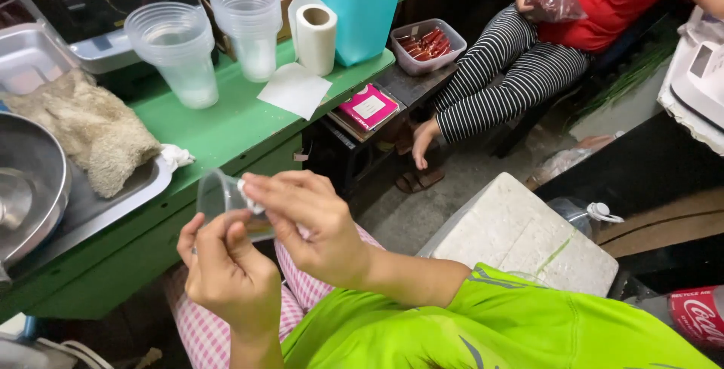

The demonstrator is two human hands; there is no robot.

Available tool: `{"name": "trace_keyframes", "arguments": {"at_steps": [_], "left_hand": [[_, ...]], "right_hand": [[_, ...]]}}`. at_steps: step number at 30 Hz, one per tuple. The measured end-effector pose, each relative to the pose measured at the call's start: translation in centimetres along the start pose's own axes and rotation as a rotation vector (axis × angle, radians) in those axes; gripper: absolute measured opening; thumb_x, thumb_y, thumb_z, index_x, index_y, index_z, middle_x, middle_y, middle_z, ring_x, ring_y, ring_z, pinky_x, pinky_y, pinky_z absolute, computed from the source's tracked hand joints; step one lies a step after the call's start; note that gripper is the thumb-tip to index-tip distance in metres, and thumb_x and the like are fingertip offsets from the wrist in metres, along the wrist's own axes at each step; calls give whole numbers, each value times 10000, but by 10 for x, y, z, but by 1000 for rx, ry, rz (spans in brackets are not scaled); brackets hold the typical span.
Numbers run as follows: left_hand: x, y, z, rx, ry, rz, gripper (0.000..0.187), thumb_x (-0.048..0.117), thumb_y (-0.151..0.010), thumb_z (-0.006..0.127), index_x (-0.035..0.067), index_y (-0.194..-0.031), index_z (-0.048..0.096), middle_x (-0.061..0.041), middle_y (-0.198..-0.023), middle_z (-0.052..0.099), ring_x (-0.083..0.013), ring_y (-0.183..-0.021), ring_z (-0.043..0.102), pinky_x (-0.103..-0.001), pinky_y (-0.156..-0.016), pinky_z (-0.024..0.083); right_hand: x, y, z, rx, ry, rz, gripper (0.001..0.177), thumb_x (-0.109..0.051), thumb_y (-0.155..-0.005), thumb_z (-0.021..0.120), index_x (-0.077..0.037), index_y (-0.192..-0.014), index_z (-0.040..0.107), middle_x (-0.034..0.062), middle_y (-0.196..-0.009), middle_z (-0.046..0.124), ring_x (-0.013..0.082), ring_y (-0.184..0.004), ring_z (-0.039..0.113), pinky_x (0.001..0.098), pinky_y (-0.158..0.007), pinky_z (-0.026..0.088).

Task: Cleaning clear plastic cups by wiping them with a tissue at a counter.

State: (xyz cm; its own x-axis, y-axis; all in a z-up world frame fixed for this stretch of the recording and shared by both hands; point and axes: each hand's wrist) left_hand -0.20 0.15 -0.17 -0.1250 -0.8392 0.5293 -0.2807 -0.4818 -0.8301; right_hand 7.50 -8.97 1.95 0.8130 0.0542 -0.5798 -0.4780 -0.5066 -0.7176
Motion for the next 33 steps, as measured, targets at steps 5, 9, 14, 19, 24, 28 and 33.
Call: {"name": "trace_keyframes", "arguments": {"at_steps": [5,9,14,19,24,28,33], "left_hand": [[-11,3,-7,-36,-19,-9,142,-11,-1071,560,-89,-988,646,-179,-824,704,-273,-678,692,-544,-1040,551],[-18,3,-12,-131,18,106,120,53,-1056,567,-3,-995,654,-111,-853,737,-197,-689,702,-504,-998,549],[10,-11,-29,-139,450,-40,283,189,-1084,448,87,-911,648,0,-682,712,-108,-610,723,-383,-952,536],[1,8,-12,71,678,-88,183,158,-1099,467,94,-979,589,-10,-725,690,-151,-781,735,-333,-869,581],[-9,12,5,157,445,88,65,63,-1022,565,13,-1001,601,-135,-884,715,-292,-934,755,-300,-779,676],[-13,-8,6,141,-5,300,150,122,-1039,591,14,-974,674,-91,-904,751,-275,-909,759,-336,-745,589],[-6,-9,18,50,-180,443,149,-14,-1018,554,-23,-981,697,-125,-917,701,-291,-950,738,-346,-780,548]], "right_hand": [[-11,0,8,68,27,-209,280,78,-1037,607,-67,-1263,688,132,-1297,723,275,-1133,745,384,-1039,546],[10,-14,-5,56,-35,-141,406,83,-949,731,-100,-1305,661,109,-1270,738,273,-1061,710,384,-982,609],[31,-28,-35,-233,-590,493,228,-47,-910,695,-40,-1120,784,141,-1139,788,118,-1017,718,221,-900,549],[44,-4,-22,-325,-1068,646,291,-114,-868,809,21,-1123,772,168,-1058,784,206,-923,753,277,-836,593],[61,33,18,-484,-1814,846,249,70,-971,675,125,-1212,644,193,-1097,718,253,-993,735,281,-934,631],[79,34,34,-168,-1928,1193,319,141,-979,532,55,-1283,580,215,-1139,681,247,-1014,726,271,-904,621],[135,35,36,-41,-1651,1291,214,22,-993,616,51,-1190,693,147,-1035,759,213,-972,752,338,-908,621]]}}
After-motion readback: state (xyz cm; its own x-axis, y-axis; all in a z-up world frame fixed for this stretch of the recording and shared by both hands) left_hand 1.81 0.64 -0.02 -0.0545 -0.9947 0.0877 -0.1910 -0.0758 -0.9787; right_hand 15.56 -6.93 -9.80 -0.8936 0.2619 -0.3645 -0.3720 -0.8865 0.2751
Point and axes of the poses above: each hand's wrist, its own y-axis away from the middle knuckle, its own z-axis out of the palm, x = y × z
